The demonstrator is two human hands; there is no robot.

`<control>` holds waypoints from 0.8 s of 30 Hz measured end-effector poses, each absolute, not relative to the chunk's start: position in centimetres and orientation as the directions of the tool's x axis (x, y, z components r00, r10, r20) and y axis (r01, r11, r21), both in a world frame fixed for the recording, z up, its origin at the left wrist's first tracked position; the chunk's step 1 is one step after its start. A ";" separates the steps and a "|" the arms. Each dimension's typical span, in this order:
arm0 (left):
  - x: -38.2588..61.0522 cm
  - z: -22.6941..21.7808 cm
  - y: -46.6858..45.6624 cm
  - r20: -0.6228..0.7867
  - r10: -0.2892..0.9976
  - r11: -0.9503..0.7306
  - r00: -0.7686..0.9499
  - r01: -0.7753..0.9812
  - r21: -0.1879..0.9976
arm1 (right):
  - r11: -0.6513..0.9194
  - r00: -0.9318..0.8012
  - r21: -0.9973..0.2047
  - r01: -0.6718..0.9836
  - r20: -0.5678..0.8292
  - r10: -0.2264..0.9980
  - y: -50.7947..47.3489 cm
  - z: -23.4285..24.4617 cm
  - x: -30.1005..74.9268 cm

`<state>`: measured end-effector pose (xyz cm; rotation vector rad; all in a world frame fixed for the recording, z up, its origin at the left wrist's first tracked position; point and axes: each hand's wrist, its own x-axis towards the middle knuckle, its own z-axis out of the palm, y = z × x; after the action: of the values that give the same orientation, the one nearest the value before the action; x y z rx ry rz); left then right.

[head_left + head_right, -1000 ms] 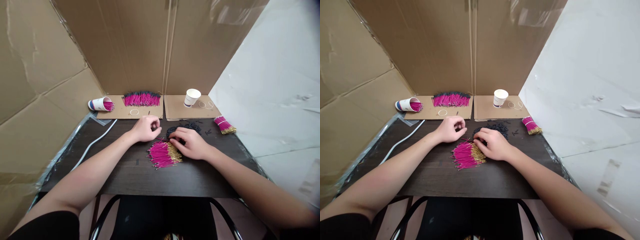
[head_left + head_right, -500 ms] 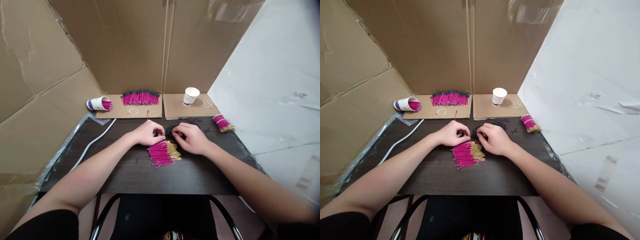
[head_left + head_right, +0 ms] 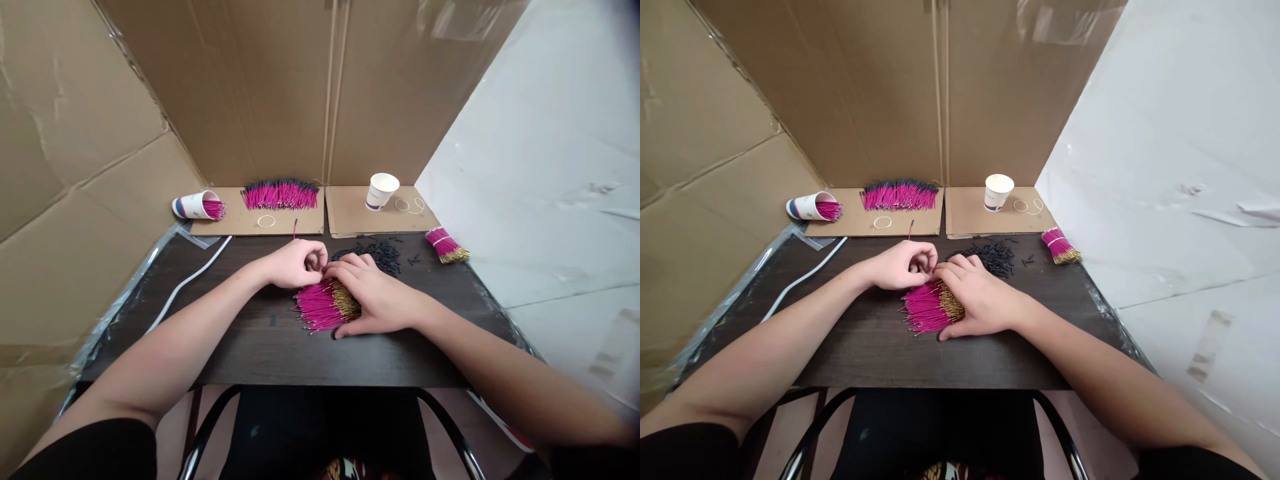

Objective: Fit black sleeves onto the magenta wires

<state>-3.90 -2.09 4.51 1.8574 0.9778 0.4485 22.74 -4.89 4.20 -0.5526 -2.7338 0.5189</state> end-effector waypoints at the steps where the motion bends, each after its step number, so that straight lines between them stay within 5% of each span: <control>1: -3.9 4.9 -2.2 -0.131 0.776 -0.207 0.617 0.445 0.871 | 0.854 -0.877 -0.402 0.329 0.204 0.434 -4.9 4.2 22.8; 4: -3.6 6.3 -3.2 -0.207 0.762 -0.232 0.613 0.558 0.797 | 0.842 -0.865 -0.392 0.371 0.184 0.467 -4.5 4.4 23.2; 9: -1.7 7.4 -6.2 -0.210 0.775 -0.487 0.596 0.775 0.403 | 0.838 -0.862 -0.394 0.377 0.182 0.474 -3.6 4.5 23.9; 12: -0.6 7.3 -7.6 -0.200 0.792 -0.524 0.577 0.810 0.264 | 0.832 -0.853 -0.402 0.383 0.191 0.485 -3.5 4.4 23.9; 24: 0.5 6.9 -8.9 -0.191 0.813 -0.526 0.550 0.834 0.165 | 0.820 -0.866 -0.415 0.394 0.130 0.483 -2.0 4.5 25.5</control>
<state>0.55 -8.90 6.85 2.5509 1.3801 -0.1326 25.49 -2.00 4.50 -0.6784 -2.7739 0.5598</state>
